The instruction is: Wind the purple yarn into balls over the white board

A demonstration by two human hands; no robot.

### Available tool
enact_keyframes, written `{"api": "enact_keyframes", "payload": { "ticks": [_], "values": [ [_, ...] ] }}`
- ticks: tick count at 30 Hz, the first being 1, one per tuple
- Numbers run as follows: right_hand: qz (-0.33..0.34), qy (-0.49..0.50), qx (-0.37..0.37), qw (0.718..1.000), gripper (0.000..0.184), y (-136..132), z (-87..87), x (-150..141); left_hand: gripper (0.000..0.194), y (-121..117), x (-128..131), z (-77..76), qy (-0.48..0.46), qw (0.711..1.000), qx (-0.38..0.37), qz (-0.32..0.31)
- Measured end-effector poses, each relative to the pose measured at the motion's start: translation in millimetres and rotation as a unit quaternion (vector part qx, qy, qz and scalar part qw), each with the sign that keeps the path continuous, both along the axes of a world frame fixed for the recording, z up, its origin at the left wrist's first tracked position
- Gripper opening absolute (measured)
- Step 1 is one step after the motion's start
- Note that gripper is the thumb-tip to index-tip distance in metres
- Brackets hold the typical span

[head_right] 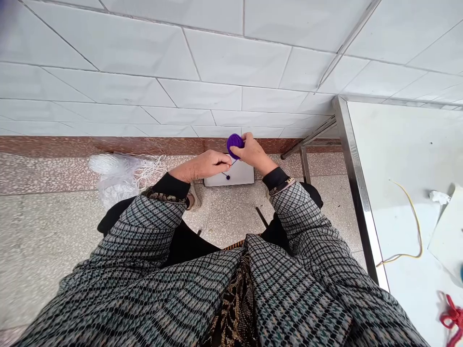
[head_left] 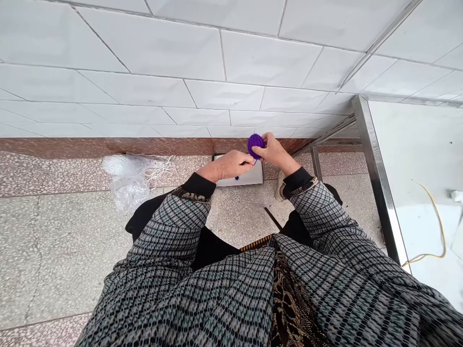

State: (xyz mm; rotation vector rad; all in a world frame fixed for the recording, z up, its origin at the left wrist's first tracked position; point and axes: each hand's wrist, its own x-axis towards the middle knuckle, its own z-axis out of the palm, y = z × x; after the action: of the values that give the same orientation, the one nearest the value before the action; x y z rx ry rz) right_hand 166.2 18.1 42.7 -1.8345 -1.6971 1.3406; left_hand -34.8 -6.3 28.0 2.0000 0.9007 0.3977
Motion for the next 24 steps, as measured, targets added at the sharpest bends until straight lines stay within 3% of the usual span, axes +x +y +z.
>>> {"api": "enact_keyframes", "payload": {
  "ticks": [5, 9, 11, 15, 19, 24],
  "values": [
    [0.096, 0.02, -0.085, 0.991, 0.032, -2, 11.6, 4, 0.017, 4, -10, 7.7, -0.016, 0.997, 0.056, 0.056],
    [0.206, 0.161, -0.159, 0.952, 0.027, -1, 4.4, 13, 0.017, 10, -23, 13.4, 0.006, 0.99, 0.066, 0.124],
    [0.223, 0.261, -0.164, 0.925, 0.033, 1, -4.0, 18, 0.019, 12, -25, 12.1, 0.027, 0.985, 0.056, 0.159],
    [0.184, 0.394, -0.124, 0.892, 0.055, 4, -16.2, 21, 0.026, 15, -21, 2.0, 0.049, 0.978, 0.026, 0.2],
    [0.163, 0.445, -0.122, 0.872, 0.063, 5, -15.9, 18, 0.025, 11, -8, -7.8, 0.05, 0.984, -0.004, 0.17],
    [0.017, 0.42, -0.051, 0.906, 0.06, 7, -15.0, 14, 0.025, 5, 3, -8.5, 0.048, 0.993, 0.029, 0.1]
  ]
}}
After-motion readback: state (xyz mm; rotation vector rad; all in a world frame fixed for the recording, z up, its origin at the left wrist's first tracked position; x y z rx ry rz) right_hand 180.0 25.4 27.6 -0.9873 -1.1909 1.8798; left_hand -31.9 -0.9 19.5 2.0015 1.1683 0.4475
